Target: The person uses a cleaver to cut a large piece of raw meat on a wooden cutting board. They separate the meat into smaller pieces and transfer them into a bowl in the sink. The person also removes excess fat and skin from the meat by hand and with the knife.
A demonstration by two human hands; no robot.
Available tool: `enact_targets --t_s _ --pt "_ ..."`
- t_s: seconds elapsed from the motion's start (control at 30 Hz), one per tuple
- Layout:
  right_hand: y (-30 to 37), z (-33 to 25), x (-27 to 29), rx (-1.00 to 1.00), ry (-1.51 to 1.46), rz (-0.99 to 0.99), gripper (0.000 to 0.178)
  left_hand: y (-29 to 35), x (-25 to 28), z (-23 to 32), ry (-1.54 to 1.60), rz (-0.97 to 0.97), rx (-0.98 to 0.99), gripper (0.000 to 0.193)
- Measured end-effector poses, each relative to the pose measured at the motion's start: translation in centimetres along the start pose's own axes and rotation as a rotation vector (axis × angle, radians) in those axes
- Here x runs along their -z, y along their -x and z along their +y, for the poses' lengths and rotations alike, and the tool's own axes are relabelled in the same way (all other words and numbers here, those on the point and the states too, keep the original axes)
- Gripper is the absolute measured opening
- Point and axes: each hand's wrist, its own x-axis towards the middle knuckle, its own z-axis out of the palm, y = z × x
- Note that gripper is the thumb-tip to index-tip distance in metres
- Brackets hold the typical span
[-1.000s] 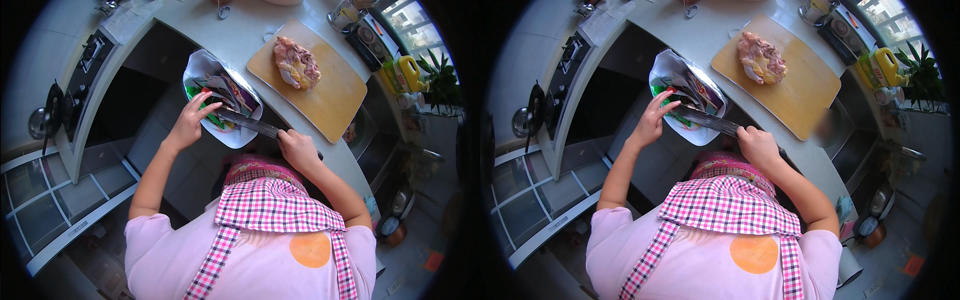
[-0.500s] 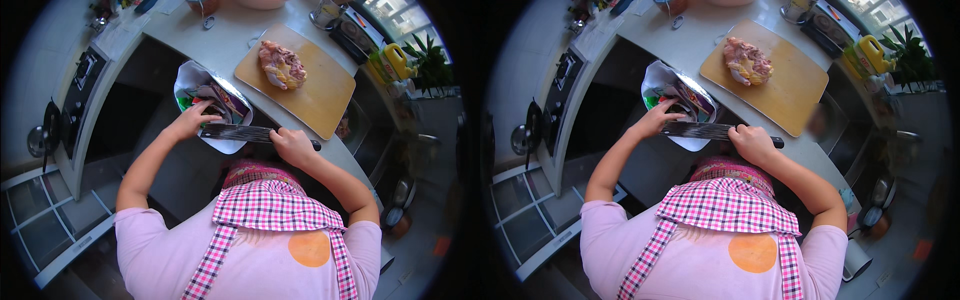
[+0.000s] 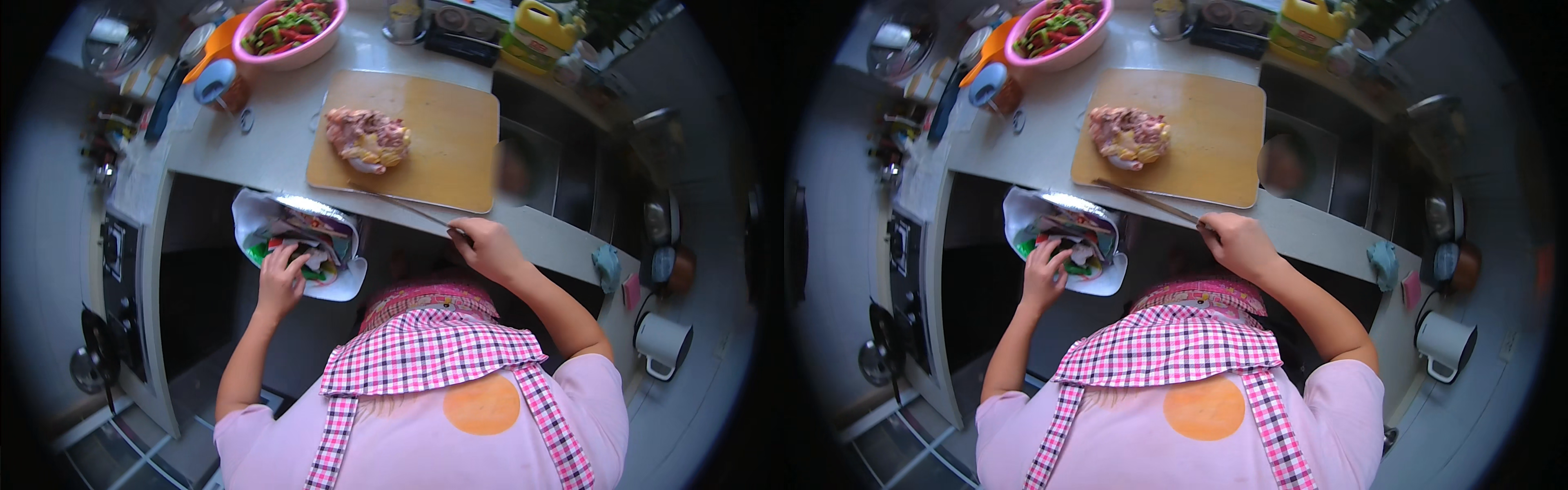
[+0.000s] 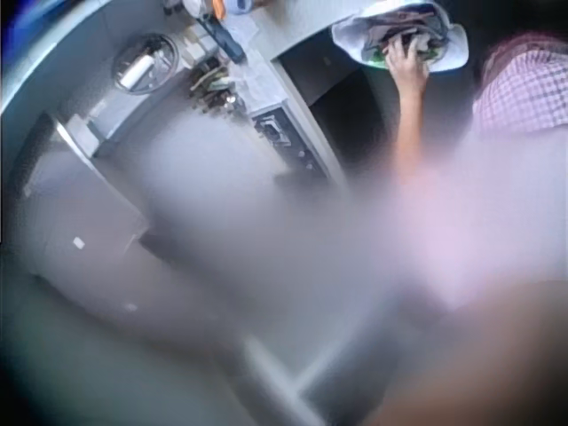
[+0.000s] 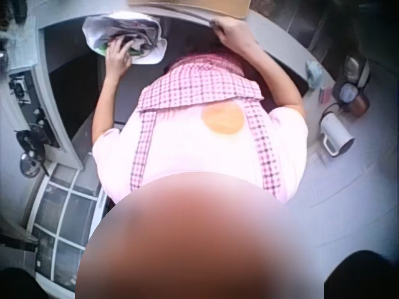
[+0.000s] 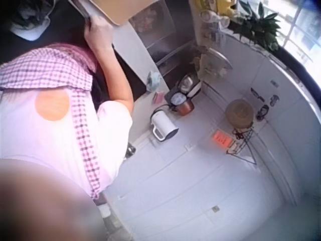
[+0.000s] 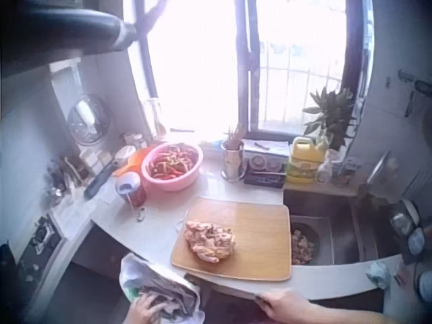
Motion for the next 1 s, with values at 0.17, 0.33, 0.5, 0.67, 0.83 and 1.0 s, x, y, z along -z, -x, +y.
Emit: enact_targets --t_s 0.17,0.33,0.5,0.67,0.83,1.0 --pt "1.1 2.1 3.5 -0.448 -0.363 0.1 0.023 -8.1 0.1 2.9 0.568 0.171 0.279 0.019" --pt "1.5 5.5 6.9 -0.704 -0.667 0.191 0.018 -18.1 -0.9 7.5 0.267 0.12 0.218 0.07" --pt "3.8 8.3 10.6 -0.738 -0.891 0.281 0.01 -23.2 -4.9 7.4 0.288 0.114 0.332 0.113" --pt "8.2 12.7 13.3 -0.861 -0.834 0.434 0.009 -24.1 -7.3 5.2 0.356 0.12 0.322 0.113" --pt "9.4 15.6 15.4 -0.957 -0.84 0.582 0.007 -24.8 -6.6 6.5 0.443 0.033 0.338 0.098" --pt "7.7 16.5 15.8 -0.978 -0.89 0.603 0.009 -26.3 -6.5 7.1 0.537 -0.154 0.241 0.091"
